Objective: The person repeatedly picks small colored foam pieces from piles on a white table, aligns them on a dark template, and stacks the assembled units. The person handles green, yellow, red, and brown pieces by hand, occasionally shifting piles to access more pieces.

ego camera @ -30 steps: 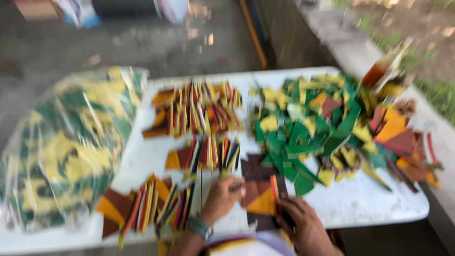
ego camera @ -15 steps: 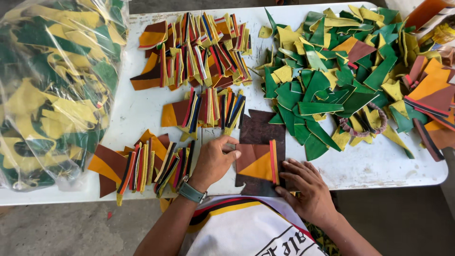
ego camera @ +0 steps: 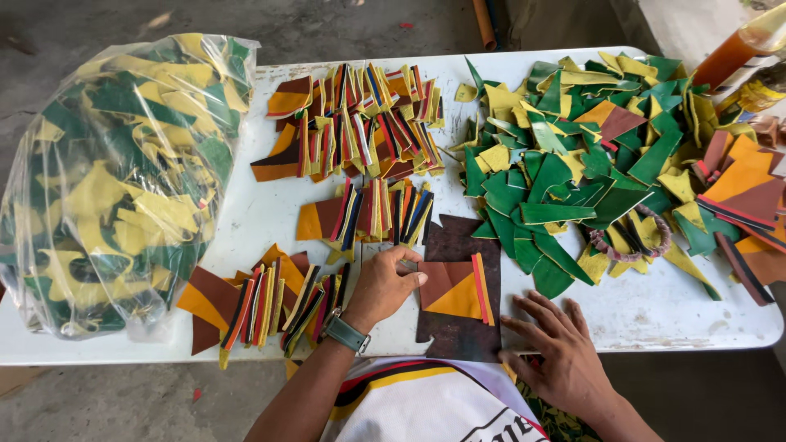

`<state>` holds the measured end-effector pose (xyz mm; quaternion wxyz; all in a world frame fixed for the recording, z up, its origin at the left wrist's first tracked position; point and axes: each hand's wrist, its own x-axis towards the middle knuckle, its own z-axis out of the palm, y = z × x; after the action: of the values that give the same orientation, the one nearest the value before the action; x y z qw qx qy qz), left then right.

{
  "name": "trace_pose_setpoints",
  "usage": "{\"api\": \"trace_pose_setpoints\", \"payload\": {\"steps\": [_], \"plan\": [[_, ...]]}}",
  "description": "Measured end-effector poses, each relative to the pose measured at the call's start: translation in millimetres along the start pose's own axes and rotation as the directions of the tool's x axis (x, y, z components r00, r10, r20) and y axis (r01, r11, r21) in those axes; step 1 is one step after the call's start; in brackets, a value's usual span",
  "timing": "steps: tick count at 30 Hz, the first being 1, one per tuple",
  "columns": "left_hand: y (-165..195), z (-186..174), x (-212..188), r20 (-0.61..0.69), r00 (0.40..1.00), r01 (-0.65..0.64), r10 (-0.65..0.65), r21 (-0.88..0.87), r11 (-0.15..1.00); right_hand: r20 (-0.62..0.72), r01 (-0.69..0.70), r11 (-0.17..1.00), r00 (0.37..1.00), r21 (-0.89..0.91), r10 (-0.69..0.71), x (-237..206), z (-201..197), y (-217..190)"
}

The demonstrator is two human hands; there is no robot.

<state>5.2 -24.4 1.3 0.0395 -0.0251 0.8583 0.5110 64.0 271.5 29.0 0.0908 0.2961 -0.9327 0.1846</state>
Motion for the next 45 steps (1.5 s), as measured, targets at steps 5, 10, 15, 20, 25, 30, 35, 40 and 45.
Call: {"api": "trace_pose_setpoints", "payload": {"steps": [5, 10, 15, 20, 25, 30, 35, 40, 45], "plan": [[7, 6, 6, -0.012, 0.999, -0.038, 0.038, -0.008, 0.999, -0.034, 0.078, 0.993, 0.997, 0.093, -0.075, -6, 10, -9], [10, 5, 4, 0.038, 0.996, 0.081, -0.078, -0.088, 0.993, -0.057, 0.103, 0.992, 0.993, 0.071, -0.099, -10, 10, 2], [5, 11, 3, -0.079, 0.992, -0.099, 0.098, 0.000, 0.995, -0.062, 0.111, 0.980, 0.993, 0.168, -0.102, -14, 9, 11], [0, 11, 4, -0.075, 0.988, -0.131, 0.132, 0.021, 0.991, -0.056, 0.164, 0.962, 0.986, 0.219, -0.155, -13, 13, 13], [4, 12, 4, -0.023, 0.998, -0.060, 0.061, 0.042, 0.997, -0.005, 0.178, 0.960, 0.983, 0.216, -0.181, -11, 7, 18], [6, 11, 3, -0.030, 0.996, -0.084, 0.086, 0.067, 0.994, -0.031, 0.178, 0.969, 0.984, 0.171, -0.176, -5, 7, 7], [3, 12, 6, -0.020, 0.998, -0.058, 0.060, 0.063, 0.996, -0.071, 0.158, 0.974, 0.986, 0.160, -0.149, -3, 9, 1], [3, 15, 5, -0.029, 0.996, -0.083, 0.085, 0.059, 0.995, -0.077, 0.141, 0.973, 0.989, 0.183, -0.128, -7, 10, 6], [6, 14, 2, -0.056, 0.996, -0.060, 0.065, 0.083, 0.995, -0.068, 0.134, 0.962, 0.990, 0.237, -0.121, -9, 12, 10]]}}
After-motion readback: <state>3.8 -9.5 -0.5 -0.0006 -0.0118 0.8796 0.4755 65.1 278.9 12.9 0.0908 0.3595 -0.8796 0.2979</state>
